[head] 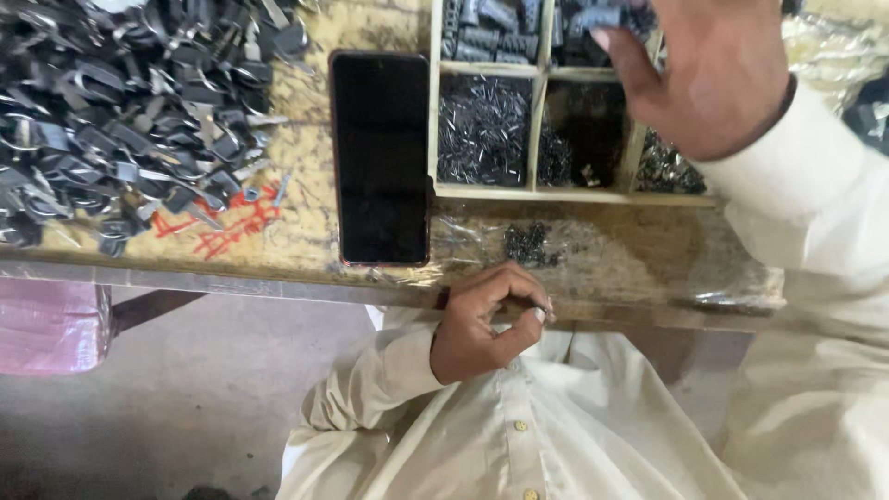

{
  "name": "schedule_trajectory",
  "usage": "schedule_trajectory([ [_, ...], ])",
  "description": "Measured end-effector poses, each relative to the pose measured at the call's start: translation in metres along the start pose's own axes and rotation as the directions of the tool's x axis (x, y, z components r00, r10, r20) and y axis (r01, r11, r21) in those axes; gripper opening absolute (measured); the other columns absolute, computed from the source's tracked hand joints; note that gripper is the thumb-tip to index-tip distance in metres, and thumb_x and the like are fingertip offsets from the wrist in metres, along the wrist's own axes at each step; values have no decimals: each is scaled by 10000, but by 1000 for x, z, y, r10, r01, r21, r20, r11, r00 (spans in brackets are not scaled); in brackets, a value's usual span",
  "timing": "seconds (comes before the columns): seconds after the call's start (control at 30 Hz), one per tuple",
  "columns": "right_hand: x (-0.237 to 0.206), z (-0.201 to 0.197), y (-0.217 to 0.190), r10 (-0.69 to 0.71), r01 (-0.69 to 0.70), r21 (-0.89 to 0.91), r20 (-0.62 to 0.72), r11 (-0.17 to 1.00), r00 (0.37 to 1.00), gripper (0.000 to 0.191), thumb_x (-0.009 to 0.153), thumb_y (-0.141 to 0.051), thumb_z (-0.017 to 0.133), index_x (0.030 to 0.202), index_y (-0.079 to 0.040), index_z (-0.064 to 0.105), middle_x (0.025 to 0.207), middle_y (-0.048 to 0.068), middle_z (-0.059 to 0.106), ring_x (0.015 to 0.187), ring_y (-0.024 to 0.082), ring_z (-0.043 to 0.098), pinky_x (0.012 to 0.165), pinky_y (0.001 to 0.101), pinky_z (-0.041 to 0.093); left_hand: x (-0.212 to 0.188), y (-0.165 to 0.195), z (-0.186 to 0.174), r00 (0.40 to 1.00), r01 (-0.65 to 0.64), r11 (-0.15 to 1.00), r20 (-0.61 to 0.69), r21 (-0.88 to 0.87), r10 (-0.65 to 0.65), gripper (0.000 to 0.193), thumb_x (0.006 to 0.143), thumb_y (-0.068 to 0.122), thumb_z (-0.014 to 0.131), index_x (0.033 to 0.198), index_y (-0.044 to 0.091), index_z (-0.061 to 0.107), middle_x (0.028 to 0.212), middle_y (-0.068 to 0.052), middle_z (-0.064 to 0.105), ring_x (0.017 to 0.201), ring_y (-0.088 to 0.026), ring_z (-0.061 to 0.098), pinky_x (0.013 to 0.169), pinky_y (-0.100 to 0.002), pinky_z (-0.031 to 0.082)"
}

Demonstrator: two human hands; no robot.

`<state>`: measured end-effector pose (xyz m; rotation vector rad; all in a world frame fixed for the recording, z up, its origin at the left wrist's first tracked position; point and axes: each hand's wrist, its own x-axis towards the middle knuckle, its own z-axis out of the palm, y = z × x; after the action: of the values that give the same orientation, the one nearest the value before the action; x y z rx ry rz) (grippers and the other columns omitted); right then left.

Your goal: The person assembles key fobs by hand at a workbench. They pick up a key ring, insert a small metal pin, attach a blue plastic head, and place the completed fob on the table. The process is repeated multiple times with components from a compartmentalized tray.

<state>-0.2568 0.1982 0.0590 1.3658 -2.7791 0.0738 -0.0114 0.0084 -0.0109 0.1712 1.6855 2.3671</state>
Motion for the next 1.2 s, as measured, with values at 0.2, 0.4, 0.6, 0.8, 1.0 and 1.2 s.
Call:
schedule_trajectory([
  [0.2, -97, 2, -55, 39, 59, 606, -148, 793, 988, 269, 882, 99, 696, 1083, -31, 572, 991, 101, 609, 880, 218, 590, 782, 357, 497, -9, -3, -1, 1000, -2, 994, -14, -113, 1, 87, 925, -51, 587, 1002, -24, 616, 1044, -98, 643, 953, -138, 653, 874, -287, 567],
  [0.4, -150, 6, -140, 83, -265, 843, 341, -468, 936, 253, 942, 115, 668, 1177, 53, 600, 1170, 180, 573, 1072, 262, 644, 957, 382, 567, -17, 0, 4, 991, 132, 903, 74, -409, -112, 78, 960, -45, 555, 1020, -28, 602, 1022, -86, 604, 905, -131, 618, 830, -296, 550],
  [0.6, -172, 23, -158, 311, -172, 929, 67, 327, 948, 342, 868, 92, 678, 1205, 61, 629, 1049, 168, 704, 931, 248, 738, 788, 358, 588, -15, 15, 1, 990, 117, 959, 102, -259, -94, 68, 1014, 19, 557, 1074, -2, 583, 1060, -78, 602, 926, -122, 623, 860, -293, 549],
  [0.8, -189, 39, -159, 351, -58, 951, -56, 305, 935, 291, 946, 72, 730, 1202, 53, 593, 1117, 199, 720, 976, 274, 767, 778, 326, 605, -4, 38, -7, 966, 137, 990, 226, -19, -129, 68, 1050, 58, 565, 1085, 6, 590, 1052, -61, 621, 873, -87, 601, 806, -246, 512],
  [1.0, -196, 39, -169, 372, -133, 938, 4, 321, 928, 317, 911, 48, 780, 1176, 57, 606, 1104, 215, 722, 861, 234, 761, 695, 295, 588, 5, 56, -2, 929, 309, 944, 178, 116, -326, 64, 974, 65, 624, 1002, 13, 601, 920, -51, 610, 796, -79, 569, 711, -260, 492],
  [1.2, -202, 46, -168, 293, -46, 930, -68, 366, 954, 367, 869, 60, 813, 1171, 67, 605, 1069, 209, 723, 721, 221, 704, 600, 307, 521, 12, 64, -1, 873, 390, 897, 226, 206, -432, 89, 879, 53, 658, 904, 17, 581, 713, -29, 588, 593, -84, 497, 530, -289, 430],
])
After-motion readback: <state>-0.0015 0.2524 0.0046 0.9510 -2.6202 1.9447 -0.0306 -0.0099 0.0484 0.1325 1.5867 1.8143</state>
